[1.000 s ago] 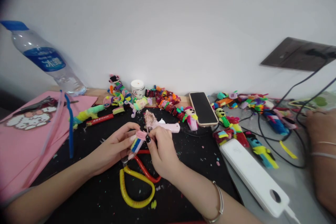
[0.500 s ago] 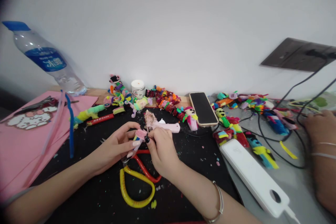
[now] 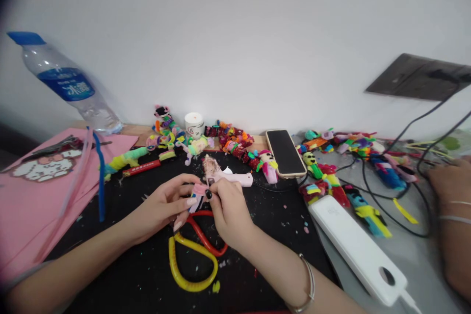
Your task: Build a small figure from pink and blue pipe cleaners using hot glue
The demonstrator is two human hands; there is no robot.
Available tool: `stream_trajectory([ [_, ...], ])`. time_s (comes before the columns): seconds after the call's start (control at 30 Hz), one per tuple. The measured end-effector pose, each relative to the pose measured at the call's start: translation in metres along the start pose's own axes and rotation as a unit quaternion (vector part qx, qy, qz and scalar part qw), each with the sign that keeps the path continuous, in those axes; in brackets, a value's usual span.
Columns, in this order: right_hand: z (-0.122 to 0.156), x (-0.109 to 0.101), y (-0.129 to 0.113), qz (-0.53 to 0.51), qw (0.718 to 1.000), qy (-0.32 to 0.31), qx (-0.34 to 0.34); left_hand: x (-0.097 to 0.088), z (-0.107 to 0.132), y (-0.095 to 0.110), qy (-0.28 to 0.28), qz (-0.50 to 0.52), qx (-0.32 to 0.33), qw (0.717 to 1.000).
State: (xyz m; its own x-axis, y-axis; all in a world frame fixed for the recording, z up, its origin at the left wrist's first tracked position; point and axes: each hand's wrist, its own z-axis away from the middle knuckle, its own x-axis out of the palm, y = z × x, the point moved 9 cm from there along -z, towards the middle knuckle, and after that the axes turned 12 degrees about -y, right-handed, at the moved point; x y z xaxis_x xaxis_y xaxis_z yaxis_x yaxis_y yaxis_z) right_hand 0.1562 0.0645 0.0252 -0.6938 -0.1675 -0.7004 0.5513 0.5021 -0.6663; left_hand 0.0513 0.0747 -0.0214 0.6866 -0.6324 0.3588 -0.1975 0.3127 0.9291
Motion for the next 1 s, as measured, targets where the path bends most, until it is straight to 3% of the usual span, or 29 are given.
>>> stream_trajectory([
  [0.4,0.000,-0.003,-0.002,0.015,1.000,0.014,-0.005,-0.001,0.000,0.003,0.027,-0.015,-0.009,0.999],
  [1.0,0.002,-0.003,-0.007,0.059,0.997,0.026,-0.033,-0.008,0.005,0.016,0.085,-0.146,0.035,0.985],
])
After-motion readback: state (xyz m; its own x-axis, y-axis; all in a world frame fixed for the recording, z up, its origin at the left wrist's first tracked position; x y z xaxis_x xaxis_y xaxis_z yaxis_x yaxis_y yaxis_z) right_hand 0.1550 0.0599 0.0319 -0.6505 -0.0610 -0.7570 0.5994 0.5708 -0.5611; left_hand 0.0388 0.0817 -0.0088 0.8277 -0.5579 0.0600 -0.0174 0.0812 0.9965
